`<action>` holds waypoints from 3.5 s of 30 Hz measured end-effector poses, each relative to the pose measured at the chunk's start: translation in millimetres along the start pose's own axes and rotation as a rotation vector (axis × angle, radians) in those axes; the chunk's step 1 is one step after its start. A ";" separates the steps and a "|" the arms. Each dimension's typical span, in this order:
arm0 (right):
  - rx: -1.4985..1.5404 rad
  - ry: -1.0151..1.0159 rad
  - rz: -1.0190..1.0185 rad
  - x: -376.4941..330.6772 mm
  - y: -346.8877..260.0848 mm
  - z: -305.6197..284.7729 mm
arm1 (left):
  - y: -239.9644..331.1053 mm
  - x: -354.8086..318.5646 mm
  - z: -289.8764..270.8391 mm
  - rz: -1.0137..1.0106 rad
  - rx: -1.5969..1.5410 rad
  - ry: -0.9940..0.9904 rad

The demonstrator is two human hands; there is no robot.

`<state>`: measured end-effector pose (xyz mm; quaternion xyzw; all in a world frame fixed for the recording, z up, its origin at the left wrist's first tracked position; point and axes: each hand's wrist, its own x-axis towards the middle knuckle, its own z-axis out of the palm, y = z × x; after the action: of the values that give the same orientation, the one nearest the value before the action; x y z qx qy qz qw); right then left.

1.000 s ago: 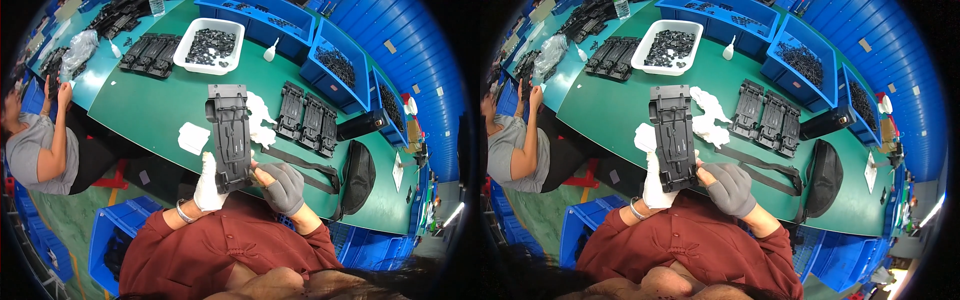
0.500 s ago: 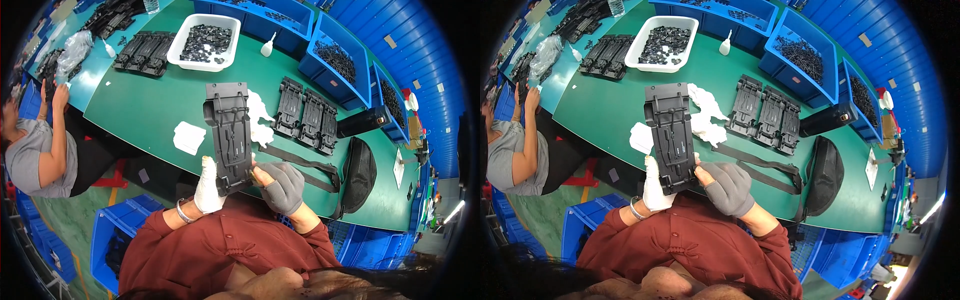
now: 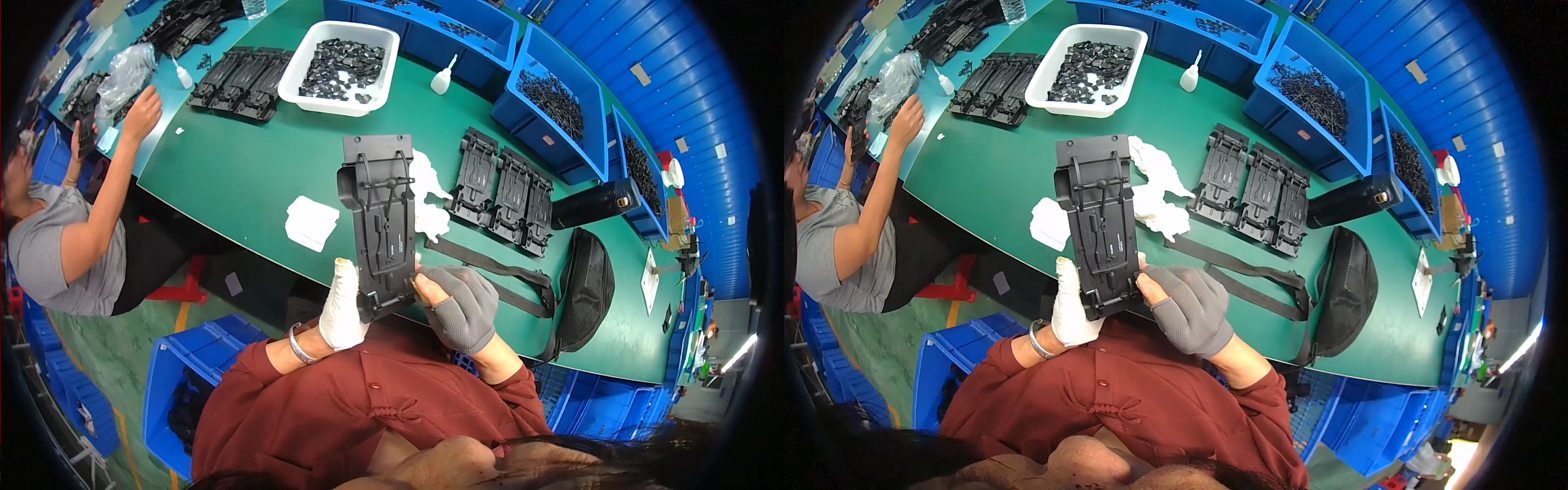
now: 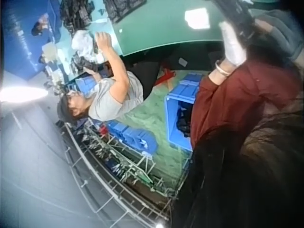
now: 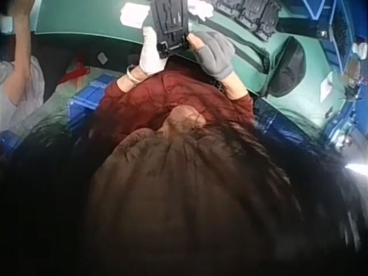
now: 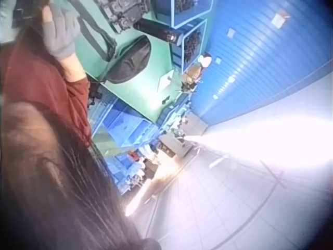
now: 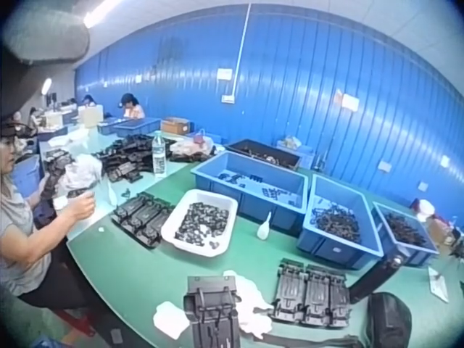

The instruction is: Inspecting and cleaning black plastic toy components using a small yellow tool and a white cloth at a factory workbench.

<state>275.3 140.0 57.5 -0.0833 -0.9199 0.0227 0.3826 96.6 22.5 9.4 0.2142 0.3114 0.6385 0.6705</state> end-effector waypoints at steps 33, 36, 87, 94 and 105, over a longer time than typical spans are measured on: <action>0.120 -0.077 0.105 11.0 3.1 6.0 | -8.9 -1.8 -12.9 0.013 -0.064 -0.091; 0.125 -0.082 0.095 11.7 4.6 6.9 | -5.9 -1.8 -12.4 0.001 -0.061 -0.097; 0.225 -0.022 0.143 9.4 7.5 10.1 | -6.2 0.2 -13.4 0.028 -0.071 -0.076; 0.238 -0.004 0.136 3.5 8.7 9.3 | -4.5 -0.5 -13.3 0.009 -0.034 -0.086; 0.191 -0.011 0.119 3.7 6.6 11.3 | -10.5 0.6 -15.8 0.013 -0.072 -0.021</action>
<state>265.6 147.4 51.5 -0.1009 -0.9091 0.1335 0.3815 93.2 20.3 -9.2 0.1988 0.2799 0.6511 0.6769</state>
